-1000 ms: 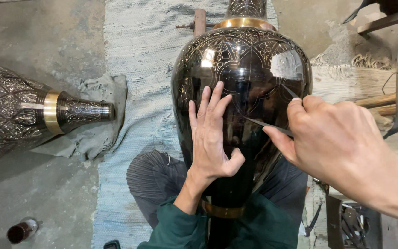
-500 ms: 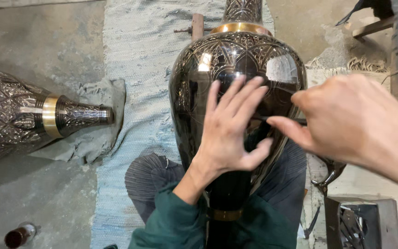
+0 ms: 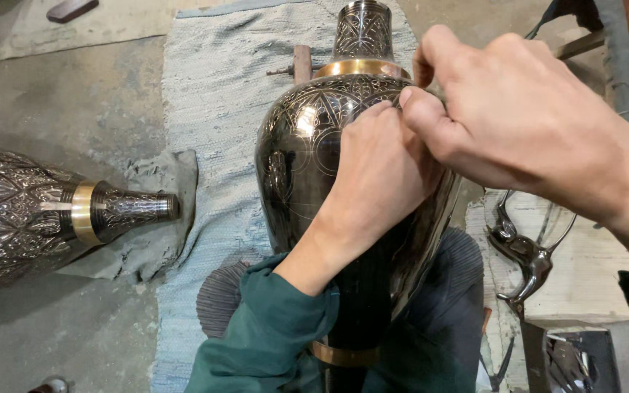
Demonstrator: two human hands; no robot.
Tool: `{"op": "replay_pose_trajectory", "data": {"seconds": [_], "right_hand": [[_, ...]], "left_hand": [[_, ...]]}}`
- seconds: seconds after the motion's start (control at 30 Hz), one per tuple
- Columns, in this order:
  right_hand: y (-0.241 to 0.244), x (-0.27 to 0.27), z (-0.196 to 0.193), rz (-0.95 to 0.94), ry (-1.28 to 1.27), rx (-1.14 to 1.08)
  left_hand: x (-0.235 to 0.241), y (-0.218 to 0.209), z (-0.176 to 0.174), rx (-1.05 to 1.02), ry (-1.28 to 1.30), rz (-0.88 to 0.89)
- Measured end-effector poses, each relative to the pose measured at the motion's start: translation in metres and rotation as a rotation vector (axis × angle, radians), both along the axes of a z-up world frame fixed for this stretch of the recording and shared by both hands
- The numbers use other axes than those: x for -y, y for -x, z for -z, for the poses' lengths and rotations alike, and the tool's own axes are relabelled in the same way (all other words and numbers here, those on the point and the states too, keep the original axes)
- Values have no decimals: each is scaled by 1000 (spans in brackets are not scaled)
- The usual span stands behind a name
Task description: The person sits on the floor and uses a fine metal tool to engrave intricate floral patterns onto the surface of a large dark vase. They hold the vase steady with one hand while carefully carving lines with the other.
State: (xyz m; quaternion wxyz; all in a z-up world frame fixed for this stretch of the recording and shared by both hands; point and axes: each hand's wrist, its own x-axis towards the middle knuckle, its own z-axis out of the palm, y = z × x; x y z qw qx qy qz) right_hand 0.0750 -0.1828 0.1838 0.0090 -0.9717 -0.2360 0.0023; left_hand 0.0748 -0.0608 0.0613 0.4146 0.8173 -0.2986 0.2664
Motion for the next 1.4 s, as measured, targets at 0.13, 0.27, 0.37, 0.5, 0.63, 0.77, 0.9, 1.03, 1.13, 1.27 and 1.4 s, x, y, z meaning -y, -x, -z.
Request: {"op": "replay_pose_trajectory", "data": {"seconds": [0.13, 0.27, 0.37, 0.5, 0.63, 0.77, 0.9, 1.03, 1.13, 1.27, 1.4], "right_hand": [[2, 5, -5, 131, 257, -11], [-6, 8, 0, 100, 44, 23], [-22, 8, 8, -3, -298, -10], [-31, 17, 10, -47, -357, -67], [-24, 19, 0, -246, -144, 109], [-9, 8, 0, 129, 358, -260], [2, 1, 4, 111, 575, -450], [39, -4, 23, -35, 409, -300], [57, -15, 38, 74, 571, -441], [68, -19, 46, 69, 503, -359], [69, -23, 50, 90, 528, -384]], "left_hand": [[3, -5, -2, -147, -30, 52], [-3, -8, -10, -179, -155, 61], [-3, -9, -14, -165, -146, 72], [0, -7, -11, -120, -107, 83], [5, -14, -6, -135, -46, 67], [-2, -20, -2, -284, -176, 103], [-82, -13, 12, -151, -119, 301], [-119, 31, 56, -371, -67, 18], [-113, 57, 90, -407, 38, -138], [-104, 73, 116, -403, 164, -201], [-103, 73, 124, -394, 193, -206]]}}
